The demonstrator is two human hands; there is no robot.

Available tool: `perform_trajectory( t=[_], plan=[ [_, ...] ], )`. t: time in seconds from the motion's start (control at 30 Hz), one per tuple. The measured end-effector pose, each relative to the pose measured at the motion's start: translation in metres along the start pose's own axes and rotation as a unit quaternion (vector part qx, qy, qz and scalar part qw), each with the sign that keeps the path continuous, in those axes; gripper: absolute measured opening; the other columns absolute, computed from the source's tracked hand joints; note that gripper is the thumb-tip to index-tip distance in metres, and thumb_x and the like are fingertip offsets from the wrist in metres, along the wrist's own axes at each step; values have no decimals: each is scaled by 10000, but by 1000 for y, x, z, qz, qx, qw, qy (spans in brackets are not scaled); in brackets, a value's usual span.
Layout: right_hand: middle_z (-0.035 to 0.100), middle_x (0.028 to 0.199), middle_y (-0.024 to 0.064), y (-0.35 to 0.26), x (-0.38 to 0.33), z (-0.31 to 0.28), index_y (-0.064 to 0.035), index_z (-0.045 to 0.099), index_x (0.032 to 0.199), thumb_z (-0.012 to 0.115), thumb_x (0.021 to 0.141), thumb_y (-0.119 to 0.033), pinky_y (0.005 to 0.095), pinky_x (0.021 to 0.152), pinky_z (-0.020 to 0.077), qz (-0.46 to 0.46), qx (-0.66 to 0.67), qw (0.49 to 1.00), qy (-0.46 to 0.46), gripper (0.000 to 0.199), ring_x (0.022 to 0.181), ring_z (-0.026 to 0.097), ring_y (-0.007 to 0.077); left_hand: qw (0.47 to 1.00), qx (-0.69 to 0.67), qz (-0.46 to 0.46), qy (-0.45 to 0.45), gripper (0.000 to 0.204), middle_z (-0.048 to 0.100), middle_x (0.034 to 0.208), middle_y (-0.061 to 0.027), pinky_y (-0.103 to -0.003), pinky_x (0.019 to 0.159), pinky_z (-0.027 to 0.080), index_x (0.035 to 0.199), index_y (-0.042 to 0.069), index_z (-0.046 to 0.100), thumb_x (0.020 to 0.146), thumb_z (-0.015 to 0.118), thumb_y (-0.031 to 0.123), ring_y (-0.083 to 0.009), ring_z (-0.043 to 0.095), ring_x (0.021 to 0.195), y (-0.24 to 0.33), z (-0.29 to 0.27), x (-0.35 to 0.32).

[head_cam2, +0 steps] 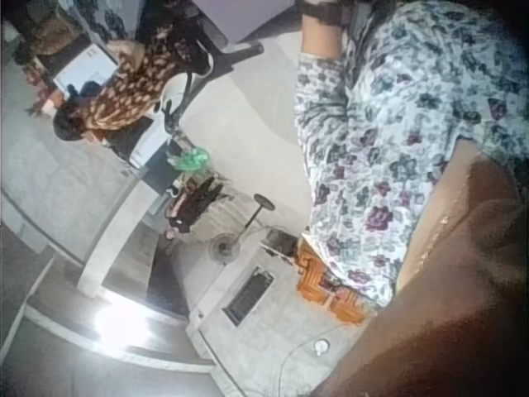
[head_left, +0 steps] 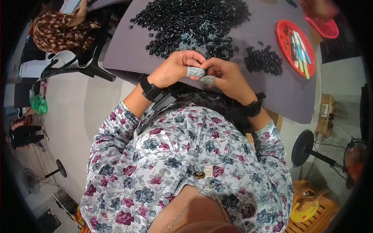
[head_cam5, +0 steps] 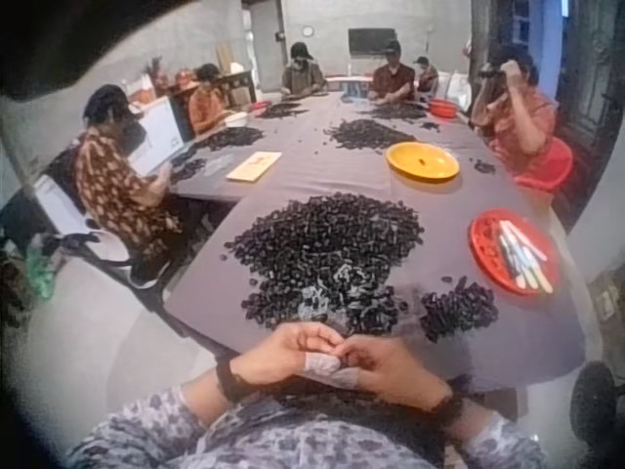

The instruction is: Sorting small black plastic components into groups on a workbench.

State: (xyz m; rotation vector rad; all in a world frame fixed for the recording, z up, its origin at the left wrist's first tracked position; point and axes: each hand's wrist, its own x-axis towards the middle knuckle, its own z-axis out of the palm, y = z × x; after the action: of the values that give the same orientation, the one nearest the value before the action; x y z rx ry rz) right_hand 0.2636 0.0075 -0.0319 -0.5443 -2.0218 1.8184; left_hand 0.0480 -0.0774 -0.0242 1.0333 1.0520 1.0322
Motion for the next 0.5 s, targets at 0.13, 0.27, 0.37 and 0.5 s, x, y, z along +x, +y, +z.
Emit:
perform_trajectory(
  t=[0.13, 0.27, 0.37, 0.5],
  plan=[
    [683, 863, 68, -10, -2, 11, -48, 643, 1054, 765, 842, -92, 357, 642, 544, -109, -211, 969, 73, 249, 733, 699, 196, 1000, -11, 3, 9, 273, 737, 1014, -11, -223, 800, 558, 1182, 16, 657, 918, 663, -49, -68, 692, 890, 0, 1, 0],
    [644, 863, 93, -13, -1, 14, -68, 610, 999, 758, 774, -78, 401, 632, 541, -208, -410, 880, 122, 270, 738, 680, 290, 1000, -2, 3, 9, 276, 730, 1048, -10, -224, 824, 557, 1189, 16, 657, 923, 642, -57, -70, 689, 925, 0, 1, 2],
    [602, 825, 80, -13, -3, 14, -72, 596, 972, 740, 736, -67, 407, 640, 548, -201, -485, 844, 108, 276, 753, 681, 279, 1000, 12, -7, 2, 296, 727, 1060, -12, -230, 838, 557, 1214, 12, 643, 929, 620, -67, -77, 688, 941, -1, 2, 2],
    [612, 857, 75, -15, -5, 12, -60, 595, 992, 739, 726, -76, 388, 639, 552, -199, -498, 840, 85, 302, 769, 676, 269, 1000, 21, 7, -19, 343, 727, 1065, -17, -240, 853, 556, 1258, 11, 616, 929, 599, -84, -85, 689, 964, -4, 3, 1]
  ],
)
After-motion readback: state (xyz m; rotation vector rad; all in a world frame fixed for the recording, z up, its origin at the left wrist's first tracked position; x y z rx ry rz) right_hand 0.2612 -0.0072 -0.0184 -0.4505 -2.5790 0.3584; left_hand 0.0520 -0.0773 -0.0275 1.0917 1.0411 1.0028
